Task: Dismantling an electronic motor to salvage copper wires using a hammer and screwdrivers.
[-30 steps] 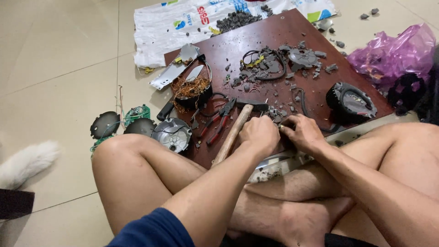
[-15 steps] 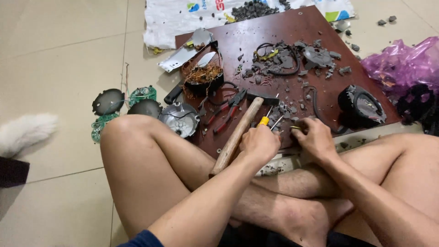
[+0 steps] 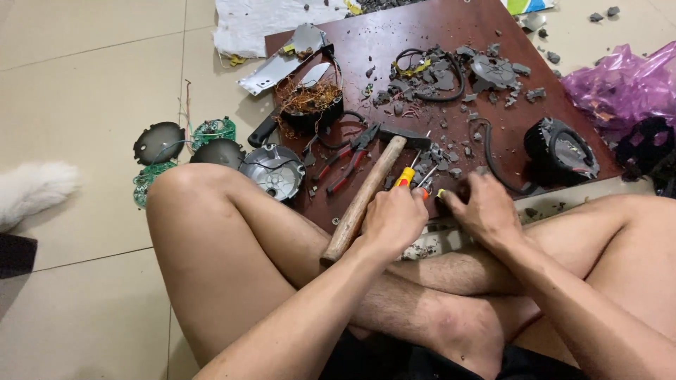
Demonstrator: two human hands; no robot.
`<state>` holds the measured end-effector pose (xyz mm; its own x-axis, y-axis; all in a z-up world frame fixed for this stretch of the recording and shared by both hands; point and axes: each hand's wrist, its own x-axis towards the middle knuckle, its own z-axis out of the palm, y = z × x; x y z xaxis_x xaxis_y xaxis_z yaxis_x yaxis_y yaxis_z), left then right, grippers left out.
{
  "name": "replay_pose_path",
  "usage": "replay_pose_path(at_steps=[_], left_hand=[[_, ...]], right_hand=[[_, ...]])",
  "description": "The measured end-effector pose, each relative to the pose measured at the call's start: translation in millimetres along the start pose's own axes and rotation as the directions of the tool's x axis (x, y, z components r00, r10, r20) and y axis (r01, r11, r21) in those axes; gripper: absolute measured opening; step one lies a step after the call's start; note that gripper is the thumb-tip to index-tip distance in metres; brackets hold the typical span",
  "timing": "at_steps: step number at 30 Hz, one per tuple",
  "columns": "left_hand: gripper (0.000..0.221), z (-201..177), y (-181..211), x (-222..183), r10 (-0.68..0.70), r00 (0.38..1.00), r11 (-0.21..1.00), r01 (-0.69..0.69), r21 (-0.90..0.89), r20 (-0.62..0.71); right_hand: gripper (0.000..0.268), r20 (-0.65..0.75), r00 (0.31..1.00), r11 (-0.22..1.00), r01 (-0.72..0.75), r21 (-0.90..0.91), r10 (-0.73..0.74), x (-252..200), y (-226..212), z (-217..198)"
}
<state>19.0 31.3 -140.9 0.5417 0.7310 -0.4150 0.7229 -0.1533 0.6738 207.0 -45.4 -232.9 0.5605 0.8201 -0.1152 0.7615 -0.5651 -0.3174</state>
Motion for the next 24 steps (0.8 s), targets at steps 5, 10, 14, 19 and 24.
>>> replay_pose_path(at_steps=[5, 10, 14, 19, 24], left_hand=[[0.055, -2.2, 4.4, 3.0, 0.001, 1.000, 0.999, -0.001, 0.042, 0.013], [0.056, -1.6, 9.9, 0.5, 0.012, 1.000, 0.998, -0.014, 0.061, 0.025], [0.055, -16.2, 27.1, -2.3, 0.054, 0.997, 0.993, -0.058, 0.100, 0.047], [0.045, -7.8, 31.3, 15.9, 0.148, 0.987, 0.968, -0.159, 0.194, 0.068], [0.037, 6.2, 47.5, 31.6, 0.113, 0.990, 0.895, -0.139, 0.424, 0.087]], right_hand=[[0.034, 0.072, 0.996, 0.998, 0.049, -0.046, -0.045, -0.9, -5.1, 5.3], [0.033, 0.078, 0.995, 0.997, 0.061, -0.056, -0.056, 12.4, 8.8, 26.6], [0.037, 0.096, 0.995, 1.000, 0.006, 0.019, -0.007, 12.1, 5.6, 20.4], [0.038, 0.088, 0.996, 0.999, -0.020, 0.028, 0.017, 12.6, 7.7, 22.0], [0.035, 0.110, 0.994, 0.995, -0.010, 0.098, 0.000, 8.7, 1.4, 11.6]])
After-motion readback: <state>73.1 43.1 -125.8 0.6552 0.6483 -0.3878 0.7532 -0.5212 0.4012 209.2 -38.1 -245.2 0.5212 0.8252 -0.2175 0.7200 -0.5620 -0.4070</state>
